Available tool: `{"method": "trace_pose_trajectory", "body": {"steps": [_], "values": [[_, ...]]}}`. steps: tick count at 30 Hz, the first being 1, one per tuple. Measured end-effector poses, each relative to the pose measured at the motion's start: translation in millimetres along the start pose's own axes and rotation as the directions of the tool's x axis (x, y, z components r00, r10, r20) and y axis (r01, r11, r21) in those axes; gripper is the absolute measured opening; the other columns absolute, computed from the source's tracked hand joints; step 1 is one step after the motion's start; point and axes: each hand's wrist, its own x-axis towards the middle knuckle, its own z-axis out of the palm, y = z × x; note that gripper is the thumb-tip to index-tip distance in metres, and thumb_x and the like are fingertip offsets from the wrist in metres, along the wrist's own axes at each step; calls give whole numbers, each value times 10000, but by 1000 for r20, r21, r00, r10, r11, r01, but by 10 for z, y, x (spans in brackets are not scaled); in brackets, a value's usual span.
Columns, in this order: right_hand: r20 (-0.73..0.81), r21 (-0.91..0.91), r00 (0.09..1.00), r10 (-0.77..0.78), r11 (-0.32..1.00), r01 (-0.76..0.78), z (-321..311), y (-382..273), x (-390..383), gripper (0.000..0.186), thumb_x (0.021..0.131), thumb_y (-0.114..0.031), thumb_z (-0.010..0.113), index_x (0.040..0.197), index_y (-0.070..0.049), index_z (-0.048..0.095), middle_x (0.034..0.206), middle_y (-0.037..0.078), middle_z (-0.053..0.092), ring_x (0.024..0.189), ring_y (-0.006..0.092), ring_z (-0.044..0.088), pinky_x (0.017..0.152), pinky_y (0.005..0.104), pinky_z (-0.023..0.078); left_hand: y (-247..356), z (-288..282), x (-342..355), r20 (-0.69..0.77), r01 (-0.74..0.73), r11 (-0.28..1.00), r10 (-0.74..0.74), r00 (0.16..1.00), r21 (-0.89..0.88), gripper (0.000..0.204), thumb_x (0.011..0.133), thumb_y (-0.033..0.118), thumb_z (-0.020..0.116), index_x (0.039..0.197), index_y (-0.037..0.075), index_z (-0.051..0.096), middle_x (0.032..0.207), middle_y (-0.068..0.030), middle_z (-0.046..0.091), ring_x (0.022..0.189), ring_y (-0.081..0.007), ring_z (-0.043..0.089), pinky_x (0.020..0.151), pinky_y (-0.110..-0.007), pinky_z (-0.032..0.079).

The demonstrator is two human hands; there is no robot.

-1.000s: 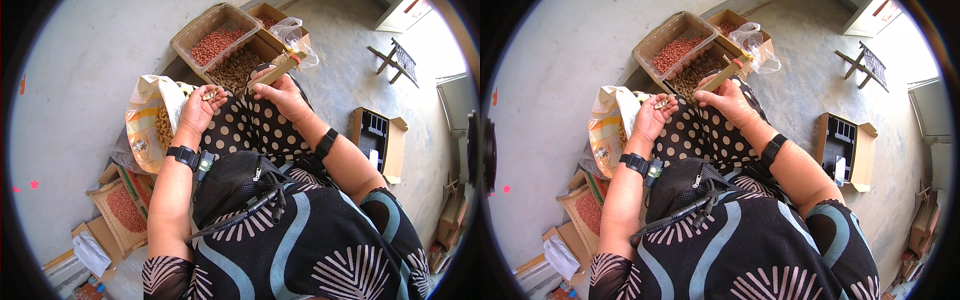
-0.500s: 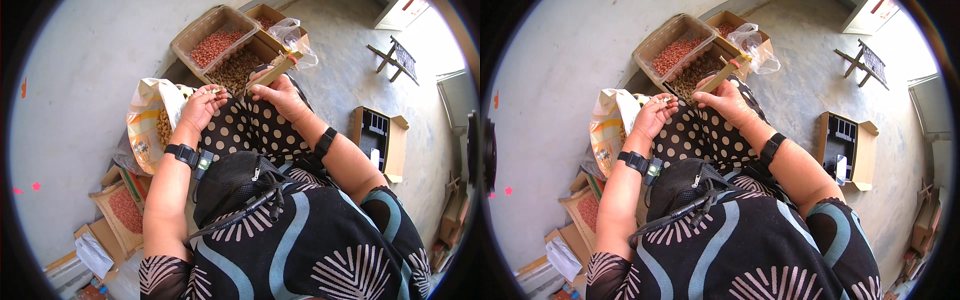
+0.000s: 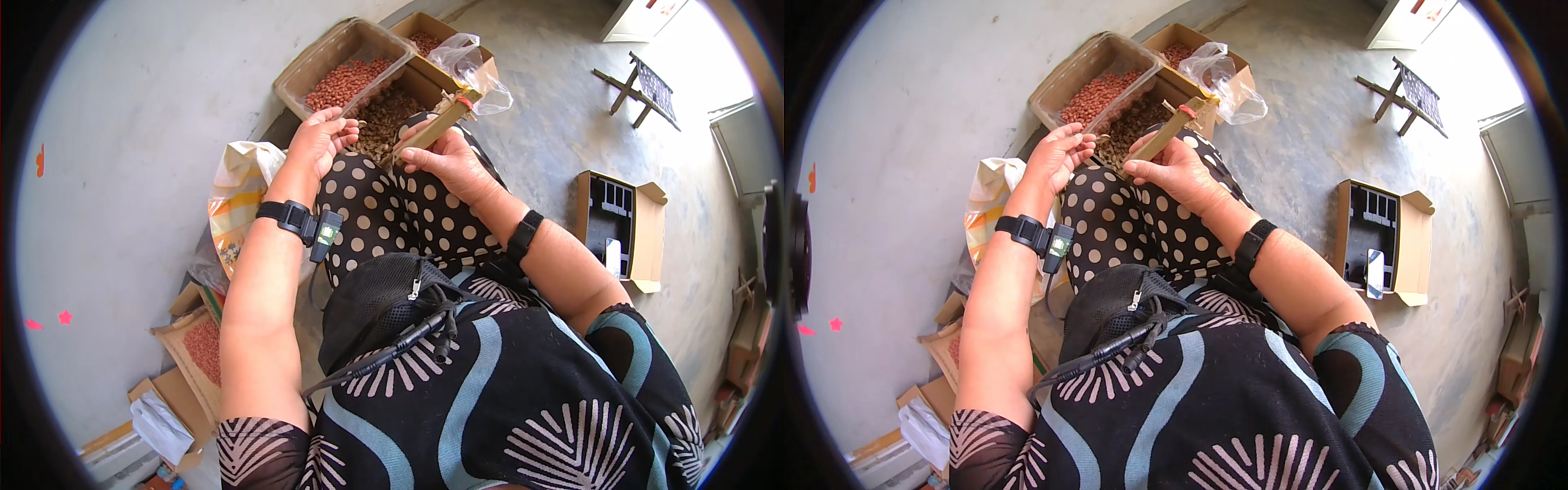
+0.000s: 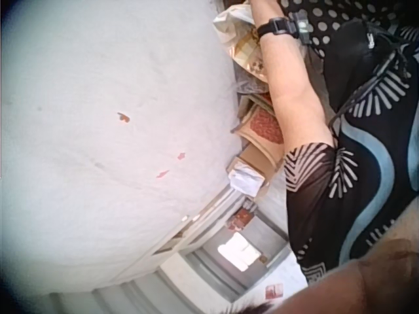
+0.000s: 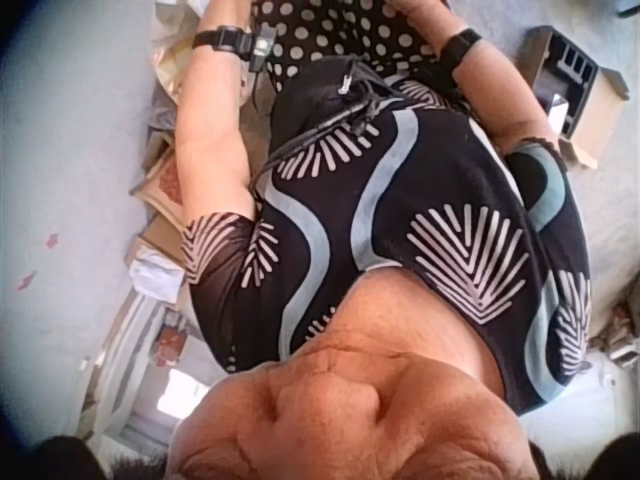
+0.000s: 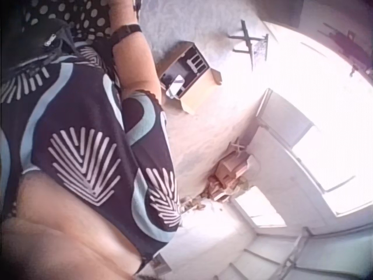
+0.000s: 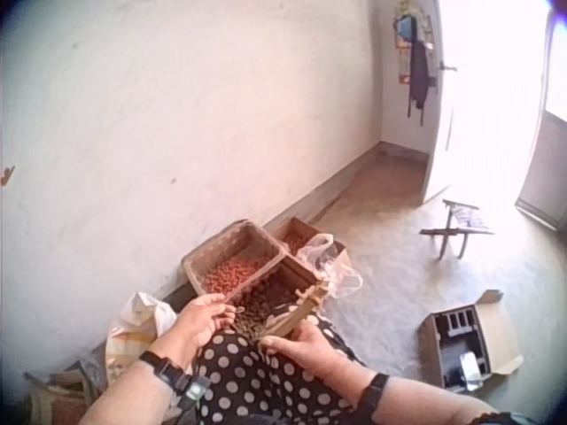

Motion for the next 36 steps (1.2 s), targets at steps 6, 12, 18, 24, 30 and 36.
{"method": "trace_pose_trajectory", "body": {"steps": [6,12,18,24,30,36], "values": [[15,-15,1000,1,1000,-1,3,-28,9,319,837,-169,726,1032,15,554,921,59,623,782,117,596,736,242,515,-90,-187,-89,113,14,973,13,994,-231,244,856,-57,499,1098,-78,511,979,-192,615,866,-250,638,847,-327,551],[14,-27,1000,2,1000,-2,-7,18,24,325,835,-178,728,1032,14,554,924,60,623,777,116,593,735,240,510,-121,-231,-248,171,5,991,18,985,-133,193,842,-94,505,1026,-89,562,990,-163,633,908,-221,643,873,-311,546],[13,-20,1000,5,1000,-5,10,-3,18,322,834,-177,730,1027,11,553,921,54,622,765,110,589,730,236,507,-152,-206,-332,185,0,984,33,982,-179,143,865,-50,559,1003,-52,597,940,-130,648,864,-199,647,813,-293,560],[15,-8,1000,-2,1000,2,-2,12,10,312,837,-171,728,1024,6,552,921,50,623,761,106,587,725,230,506,-181,-243,-338,151,25,985,2,988,-172,161,905,86,614,1024,-23,608,863,-84,653,738,-146,640,642,-248,553],[7,-11,1000,-6,1000,6,4,12,6,312,837,-168,728,1027,7,553,919,49,622,762,104,588,726,233,507,-210,-236,-353,177,30,982,4,984,-186,179,920,149,614,988,-16,628,778,-33,624,631,-107,566,528,-209,454],[5,-6,1000,-4,1000,4,-9,13,10,297,838,-155,723,1023,12,561,900,46,623,757,107,591,724,239,506,-197,-82,-440,186,46,984,-14,983,-170,192,923,108,585,1055,-29,613,813,-52,645,685,-124,617,609,-230,527]]}}
